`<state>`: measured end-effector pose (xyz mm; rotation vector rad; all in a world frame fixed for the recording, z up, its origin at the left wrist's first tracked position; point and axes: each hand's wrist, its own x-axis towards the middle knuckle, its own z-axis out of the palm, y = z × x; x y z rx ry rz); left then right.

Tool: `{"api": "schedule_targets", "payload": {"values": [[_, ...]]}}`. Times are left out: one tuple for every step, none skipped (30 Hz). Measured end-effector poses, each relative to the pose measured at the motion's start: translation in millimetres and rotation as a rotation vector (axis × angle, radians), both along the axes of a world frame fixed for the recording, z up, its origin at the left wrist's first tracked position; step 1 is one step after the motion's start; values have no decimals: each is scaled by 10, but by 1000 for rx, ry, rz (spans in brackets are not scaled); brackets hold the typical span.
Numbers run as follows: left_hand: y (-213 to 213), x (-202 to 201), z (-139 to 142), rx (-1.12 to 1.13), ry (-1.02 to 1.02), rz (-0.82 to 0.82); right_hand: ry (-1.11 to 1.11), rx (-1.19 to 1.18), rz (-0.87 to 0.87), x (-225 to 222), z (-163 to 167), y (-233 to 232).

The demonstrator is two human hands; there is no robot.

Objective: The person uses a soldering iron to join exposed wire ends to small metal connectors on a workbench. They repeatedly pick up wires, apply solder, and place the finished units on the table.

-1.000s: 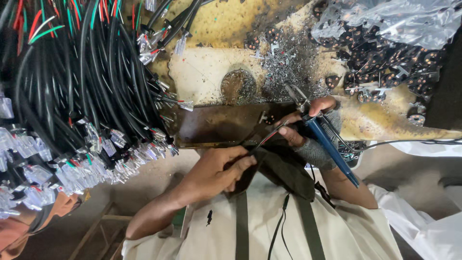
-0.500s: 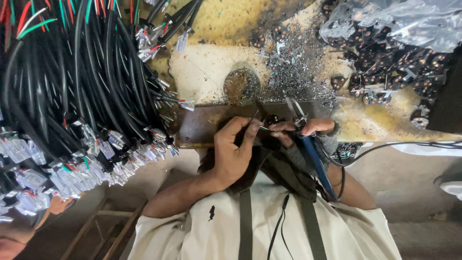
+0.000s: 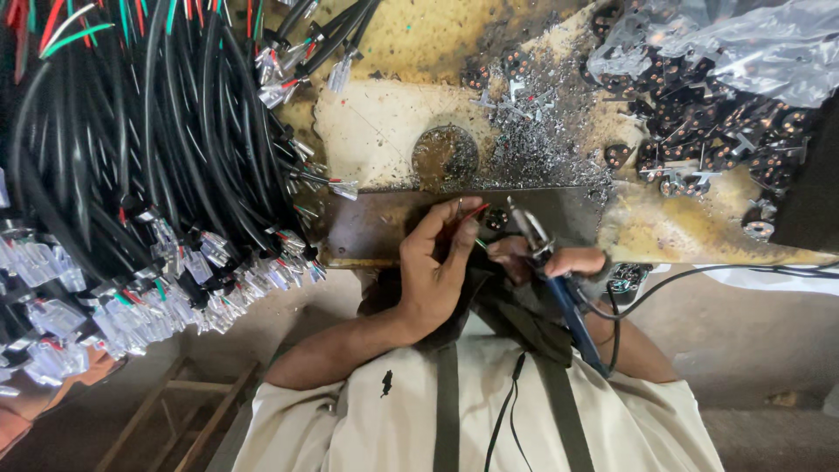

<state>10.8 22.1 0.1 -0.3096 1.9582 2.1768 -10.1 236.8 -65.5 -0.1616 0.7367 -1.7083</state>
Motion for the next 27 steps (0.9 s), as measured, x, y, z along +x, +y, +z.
{"api": "schedule_targets", "payload": {"values": [[-24, 9, 6, -50, 20, -33, -2, -57, 48, -40, -10, -22], [-57, 17, 8, -100, 40, -65, 214, 242, -162, 0, -12, -76], [-88, 25, 5, -157, 91, -61, 422, 549, -370, 71, -16, -144], [-118, 32, -2, -213, 141, -56, 623, 864, -574, 151, -22, -203], [-144, 36, -12, -270, 194, -51, 703, 802, -565, 205, -55, -241], [-164, 40, -21, -257, 216, -37, 781, 739, -555, 252, -76, -278], [-178, 40, -30, -243, 238, -24, 856, 676, -544, 289, -81, -297], [-188, 37, -36, -227, 262, -12, 859, 799, -535, 339, -88, -285], [-196, 31, -40, -245, 274, -19, 858, 923, -522, 386, -93, -246], [-205, 22, -39, -264, 284, -28, 852, 1047, -505, 406, -71, -217], [-216, 12, -34, -281, 292, -37, 847, 1013, -506, 389, -47, -202], [-230, 0, -24, -305, 312, -61, 843, 979, -508, 360, -12, -198], [-247, -14, -12, -329, 334, -84, 841, 944, -510, 328, 35, -207], [-263, -31, 0, -354, 358, -106, 939, 1020, -496, 306, 97, -221], [-277, -49, 13, -362, 352, -126, 1038, 1095, -479, 294, 160, -244], [-288, -69, 25, -371, 347, -147, 1137, 1169, -461, 289, 219, -267], [-297, -89, 34, -379, 341, -168, 1040, 1066, -551, 290, 258, -294], [-303, -106, 47, -484, 397, -149, 937, 963, -635, 308, 289, -312], [-307, -125, 55, -588, 453, -131, 832, 860, -715, 321, 298, -317], [-312, -149, 61, -691, 509, -113, 944, 894, -712, 337, 289, -312], [-315, -174, 63, -753, 479, -87, 1056, 928, -707, 350, 265, -289], [-322, -206, 62, -815, 447, -59, 1169, 960, -697, 356, 227, -258], [-326, -241, 58, -879, 416, -29, 725, 881, -705, 349, 172, -224], [-323, -274, 56, -885, 412, -23, 284, 784, -691, 319, 107, -185], [-320, -305, 56, -891, 404, -17, -154, 672, -656, 305, 52, -159], [-312, -338, 56, -899, 400, -10, -202, 530, -673, 293, 21, -114], [-306, -367, 61, -894, 398, -8, -247, 385, -692, 277, -9, -86]]}}
